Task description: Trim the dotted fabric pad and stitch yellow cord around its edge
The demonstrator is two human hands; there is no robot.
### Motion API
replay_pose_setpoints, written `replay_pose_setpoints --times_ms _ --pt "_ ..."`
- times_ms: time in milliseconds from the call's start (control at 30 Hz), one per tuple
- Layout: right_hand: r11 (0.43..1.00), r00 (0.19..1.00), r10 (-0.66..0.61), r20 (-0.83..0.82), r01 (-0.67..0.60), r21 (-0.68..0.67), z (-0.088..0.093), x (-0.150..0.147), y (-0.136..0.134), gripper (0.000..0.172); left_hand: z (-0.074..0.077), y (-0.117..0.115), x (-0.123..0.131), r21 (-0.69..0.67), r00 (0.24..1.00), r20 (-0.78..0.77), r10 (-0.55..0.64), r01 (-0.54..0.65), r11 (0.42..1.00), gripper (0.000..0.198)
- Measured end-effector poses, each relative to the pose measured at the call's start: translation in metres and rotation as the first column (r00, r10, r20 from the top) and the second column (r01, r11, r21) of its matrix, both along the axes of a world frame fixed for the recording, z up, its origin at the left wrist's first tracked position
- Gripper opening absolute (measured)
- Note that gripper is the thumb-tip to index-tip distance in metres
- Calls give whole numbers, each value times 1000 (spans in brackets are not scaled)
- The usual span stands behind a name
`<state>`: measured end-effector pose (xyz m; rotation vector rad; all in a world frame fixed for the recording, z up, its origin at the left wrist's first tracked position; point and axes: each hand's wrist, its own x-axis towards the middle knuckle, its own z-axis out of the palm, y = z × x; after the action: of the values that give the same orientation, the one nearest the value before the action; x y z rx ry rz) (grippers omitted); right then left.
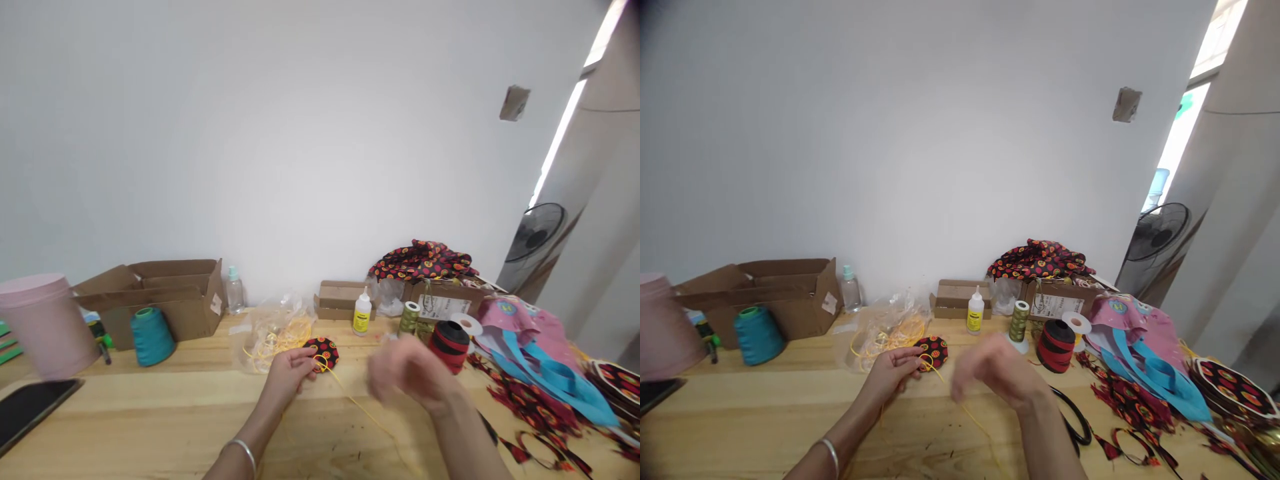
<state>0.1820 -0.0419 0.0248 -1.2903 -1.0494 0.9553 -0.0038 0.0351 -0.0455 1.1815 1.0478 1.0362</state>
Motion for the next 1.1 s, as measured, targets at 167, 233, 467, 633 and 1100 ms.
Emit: replay_pose_setpoints --times_ms 167,233,467,633,1100 --pt "994 670 103 735 -52 -93 -33 -48 30 33 3 -2 -1 12 1000 18 -4 4 1000 34" --pt "999 506 21 862 19 -36 -44 -58 31 27 2 -2 -1 21 1000 27 -6 5 1000 37" --pt "998 675 54 736 -50 -28 -69 -55 37 28 -5 -2 2 64 1000 -4 -12 12 998 26" --pt "991 893 131 431 -126 -40 -78 -56 42 21 -10 -1 3 128 999 -40 -18 23 992 13" --pt "995 939 95 331 -102 6 -74 -55 43 20 -7 -2 3 209 993 -110 -51 73 975 14"
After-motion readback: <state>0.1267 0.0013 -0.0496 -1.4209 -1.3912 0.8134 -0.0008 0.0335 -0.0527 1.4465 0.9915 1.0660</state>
